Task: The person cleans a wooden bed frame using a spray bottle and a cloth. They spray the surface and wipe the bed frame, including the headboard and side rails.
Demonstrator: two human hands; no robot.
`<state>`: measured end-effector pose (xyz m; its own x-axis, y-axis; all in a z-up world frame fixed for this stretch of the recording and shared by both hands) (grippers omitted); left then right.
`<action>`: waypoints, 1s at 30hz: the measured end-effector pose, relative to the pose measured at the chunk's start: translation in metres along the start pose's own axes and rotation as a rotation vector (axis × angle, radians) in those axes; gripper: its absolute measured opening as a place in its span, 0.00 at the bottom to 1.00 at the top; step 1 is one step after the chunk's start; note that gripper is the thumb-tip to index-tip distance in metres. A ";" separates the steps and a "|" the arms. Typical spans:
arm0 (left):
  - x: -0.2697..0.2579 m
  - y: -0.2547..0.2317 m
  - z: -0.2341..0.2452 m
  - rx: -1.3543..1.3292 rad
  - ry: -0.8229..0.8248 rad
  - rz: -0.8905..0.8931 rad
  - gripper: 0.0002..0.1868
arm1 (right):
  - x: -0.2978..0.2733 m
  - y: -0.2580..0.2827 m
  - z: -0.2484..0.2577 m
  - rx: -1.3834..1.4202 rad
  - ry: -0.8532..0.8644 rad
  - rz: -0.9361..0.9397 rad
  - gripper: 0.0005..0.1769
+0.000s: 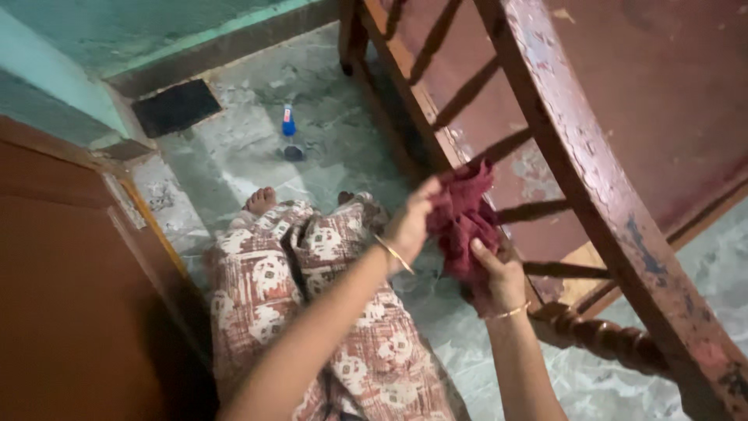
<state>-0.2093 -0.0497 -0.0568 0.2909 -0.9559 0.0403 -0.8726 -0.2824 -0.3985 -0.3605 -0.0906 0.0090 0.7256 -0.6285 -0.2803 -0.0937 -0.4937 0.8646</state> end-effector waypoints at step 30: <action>0.051 -0.261 0.149 0.556 0.009 -0.297 0.24 | 0.255 -0.062 -0.154 -0.397 0.914 -0.232 0.21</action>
<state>0.0921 -0.0124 -0.0873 0.4846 -0.8442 0.2292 -0.4198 -0.4543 -0.7857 -0.0649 -0.1280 -0.0519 0.9551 0.2379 -0.1767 0.2274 -0.2056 0.9518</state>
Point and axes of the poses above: each hand's wrist, its own x-axis towards the middle knuckle, its own z-axis out of the back of the hand, y = z × x, the point moved 4 cm from there along x, towards the middle knuckle, and after that the axes turned 12 degrees about y, right-handed, at the moved point
